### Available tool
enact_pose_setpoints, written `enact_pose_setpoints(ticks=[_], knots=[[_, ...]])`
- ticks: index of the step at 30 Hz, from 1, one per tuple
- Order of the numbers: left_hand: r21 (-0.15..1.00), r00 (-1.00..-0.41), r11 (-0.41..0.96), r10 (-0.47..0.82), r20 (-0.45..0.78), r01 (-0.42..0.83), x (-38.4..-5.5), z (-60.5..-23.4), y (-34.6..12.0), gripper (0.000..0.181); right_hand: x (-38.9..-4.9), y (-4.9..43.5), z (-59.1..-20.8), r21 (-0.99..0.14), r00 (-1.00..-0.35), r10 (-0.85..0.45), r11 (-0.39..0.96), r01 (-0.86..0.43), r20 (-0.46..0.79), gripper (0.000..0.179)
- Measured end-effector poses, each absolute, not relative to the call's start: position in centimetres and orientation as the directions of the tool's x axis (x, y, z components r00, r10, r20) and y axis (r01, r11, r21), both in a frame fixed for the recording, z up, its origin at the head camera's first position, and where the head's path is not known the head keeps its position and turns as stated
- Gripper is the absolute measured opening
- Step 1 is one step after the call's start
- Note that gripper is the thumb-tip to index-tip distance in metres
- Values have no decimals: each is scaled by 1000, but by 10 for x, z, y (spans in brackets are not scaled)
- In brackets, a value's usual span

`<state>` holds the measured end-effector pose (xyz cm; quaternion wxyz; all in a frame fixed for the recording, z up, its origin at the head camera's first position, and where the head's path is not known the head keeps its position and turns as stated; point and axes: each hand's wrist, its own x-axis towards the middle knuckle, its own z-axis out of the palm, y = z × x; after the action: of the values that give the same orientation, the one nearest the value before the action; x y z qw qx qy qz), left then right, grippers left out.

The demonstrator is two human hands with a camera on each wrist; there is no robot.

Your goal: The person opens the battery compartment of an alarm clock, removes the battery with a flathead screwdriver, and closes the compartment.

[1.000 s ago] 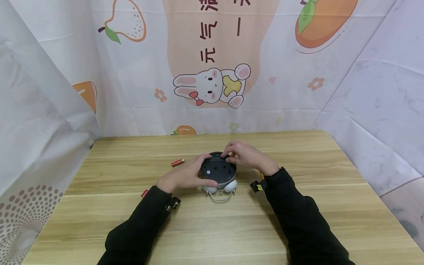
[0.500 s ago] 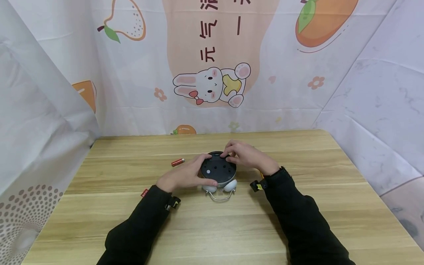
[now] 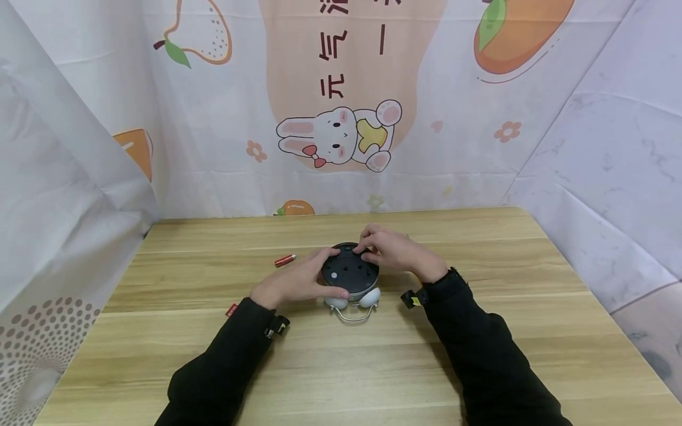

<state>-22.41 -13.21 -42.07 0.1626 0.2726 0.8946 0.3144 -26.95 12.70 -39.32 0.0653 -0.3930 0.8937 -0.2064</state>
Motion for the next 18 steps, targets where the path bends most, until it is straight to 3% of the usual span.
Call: enact_pose_setpoints(ticks=[18], knots=[[541,-821,724,561,-104,427,-222,-416,-131,102,-258,132,-401,-381,-665,-738,585,-716,116,24]])
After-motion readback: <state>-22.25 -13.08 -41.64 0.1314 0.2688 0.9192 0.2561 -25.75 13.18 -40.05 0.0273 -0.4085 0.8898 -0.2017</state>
